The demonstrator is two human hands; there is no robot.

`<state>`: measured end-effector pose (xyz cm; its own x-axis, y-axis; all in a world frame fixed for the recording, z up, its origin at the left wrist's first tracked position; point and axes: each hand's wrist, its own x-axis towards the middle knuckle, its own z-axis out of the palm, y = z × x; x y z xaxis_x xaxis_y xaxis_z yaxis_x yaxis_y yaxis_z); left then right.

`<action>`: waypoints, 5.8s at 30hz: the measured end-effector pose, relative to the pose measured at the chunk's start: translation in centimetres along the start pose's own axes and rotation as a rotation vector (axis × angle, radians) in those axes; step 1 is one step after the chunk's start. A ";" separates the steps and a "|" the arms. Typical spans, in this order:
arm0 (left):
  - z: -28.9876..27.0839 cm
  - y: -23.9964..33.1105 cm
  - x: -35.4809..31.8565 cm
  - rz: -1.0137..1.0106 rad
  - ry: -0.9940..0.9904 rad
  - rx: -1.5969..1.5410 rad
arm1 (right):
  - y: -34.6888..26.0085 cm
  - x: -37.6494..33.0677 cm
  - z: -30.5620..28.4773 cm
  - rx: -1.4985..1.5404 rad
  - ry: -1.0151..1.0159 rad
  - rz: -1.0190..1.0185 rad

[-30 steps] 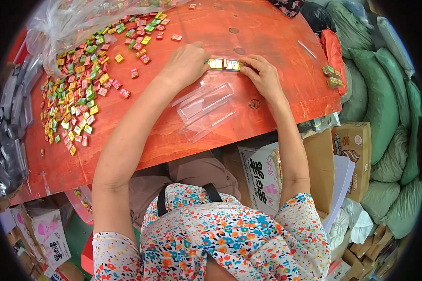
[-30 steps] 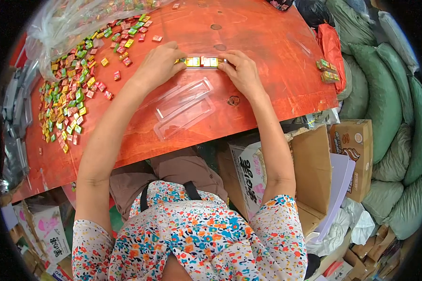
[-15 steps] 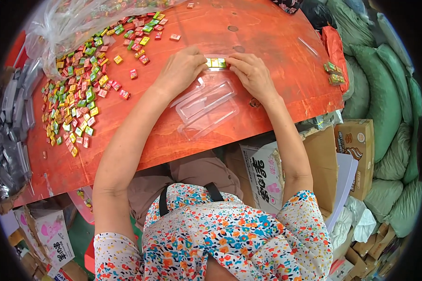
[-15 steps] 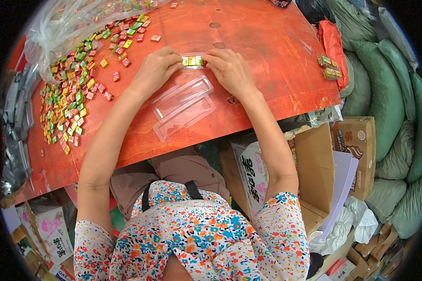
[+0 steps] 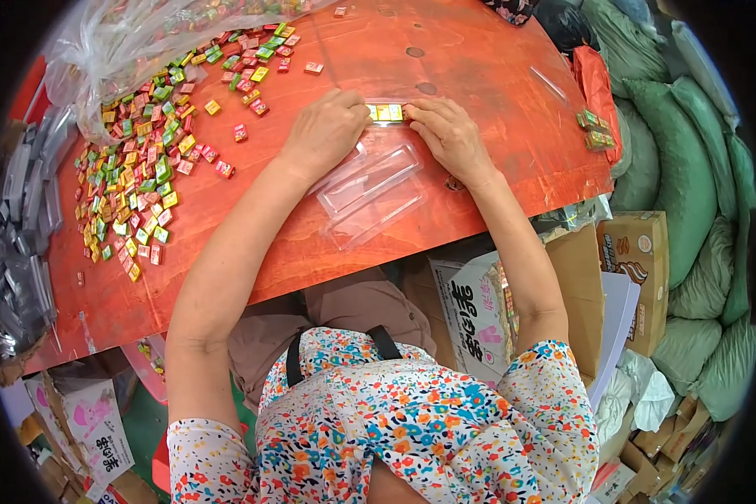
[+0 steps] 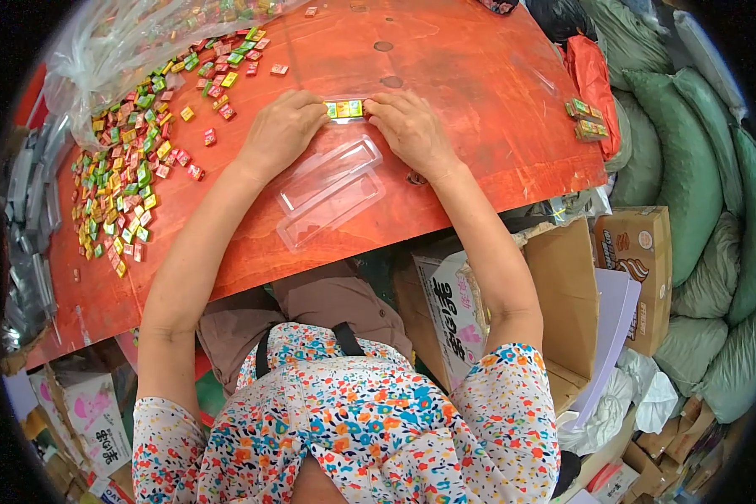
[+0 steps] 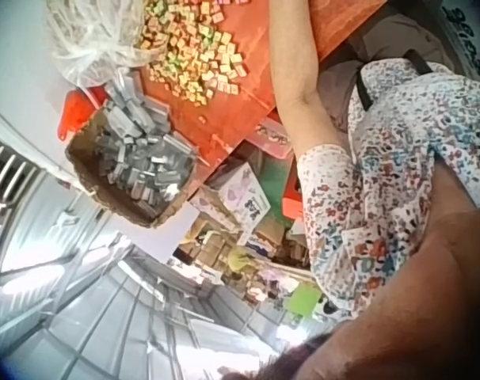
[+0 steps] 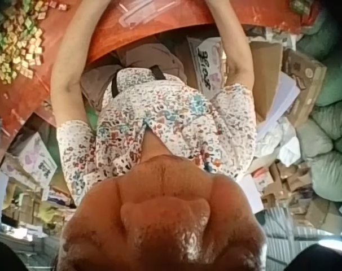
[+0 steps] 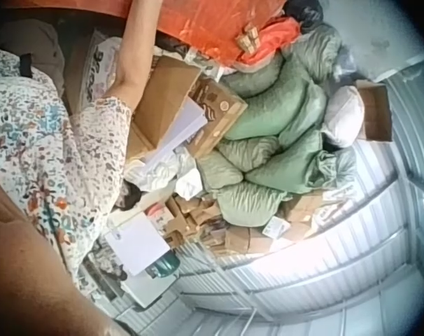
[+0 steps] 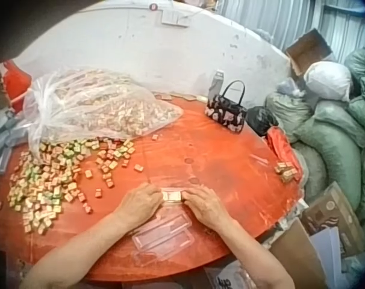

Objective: Sorting small colorful plastic components and arranging them into clear plastic containers before packing them into a larger cardboard box.

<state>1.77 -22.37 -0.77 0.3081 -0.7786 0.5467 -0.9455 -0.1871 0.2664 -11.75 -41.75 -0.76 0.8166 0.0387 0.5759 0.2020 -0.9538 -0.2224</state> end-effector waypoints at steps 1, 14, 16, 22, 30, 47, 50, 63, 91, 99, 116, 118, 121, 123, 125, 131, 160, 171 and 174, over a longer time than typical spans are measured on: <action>0.0 0.0 -0.1 -0.001 -0.041 -0.018 | 0.0 -0.1 0.0 0.009 0.006 -0.008; -0.9 -0.7 -0.3 -0.092 -0.003 -0.319 | 1.5 0.5 -0.7 0.254 -0.053 0.156; -1.0 -0.8 -0.3 -0.088 -0.009 -0.342 | 1.2 0.4 -0.6 0.225 -0.048 0.130; -1.5 -1.0 -0.3 -0.129 -0.031 -0.385 | 0.6 0.3 -0.7 0.037 -0.075 0.009; -1.7 -1.5 -0.4 -0.168 -0.027 -0.429 | 0.5 0.3 -1.2 -0.050 -0.145 0.015; -8.8 1.8 -5.6 -0.330 0.108 -0.392 | 0.8 -1.8 -3.7 0.198 -0.042 0.324; -10.0 2.7 -7.8 -0.395 0.127 -0.350 | -1.7 -0.5 -3.6 0.249 -0.105 0.209; -9.6 5.8 -12.9 -0.379 0.150 -0.252 | -9.0 5.2 2.0 0.181 -0.405 -0.228; -12.7 3.2 -20.3 -0.584 0.300 -0.024 | -19.4 14.7 11.7 0.145 -0.365 -0.257; -12.3 2.9 -20.7 -0.573 0.338 -0.106 | -18.4 15.6 13.2 0.178 -0.336 -0.458; -13.8 3.7 -21.3 -0.638 0.337 -0.059 | -20.7 9.4 7.7 0.077 -0.456 -0.313; -14.2 3.6 -21.9 -0.660 0.337 -0.064 | -21.6 9.4 7.5 0.115 -0.489 -0.336; -14.4 3.4 -22.1 -0.680 0.343 -0.100 | -22.1 10.2 7.7 0.273 -0.529 -0.320; -14.5 3.3 -21.9 -0.669 0.343 -0.136 | -21.1 12.6 8.9 0.183 -0.438 -0.210; -14.6 3.4 -21.4 -0.720 0.348 -0.240 | -20.1 14.4 11.0 0.165 -0.382 -0.271; -13.9 2.6 -20.8 -0.643 0.330 -0.119 | -18.6 15.9 14.0 0.184 -0.332 -0.467; -13.5 -4.2 -15.3 -0.742 0.070 0.582 | -17.9 14.6 11.6 0.130 -0.398 -0.217; -14.8 -2.8 -16.9 -0.571 0.228 0.360 | -17.4 9.7 7.7 0.216 -0.399 -0.473; -16.2 0.1 -18.6 -0.630 0.161 0.267 | -17.9 10.3 7.2 0.291 -0.481 -0.366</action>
<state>-2.40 1.83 1.94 0.7977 -0.3793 0.4689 -0.5694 -0.7299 0.3783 -3.08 -22.10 3.45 0.8040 0.5373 0.2545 0.5944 -0.7372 -0.3212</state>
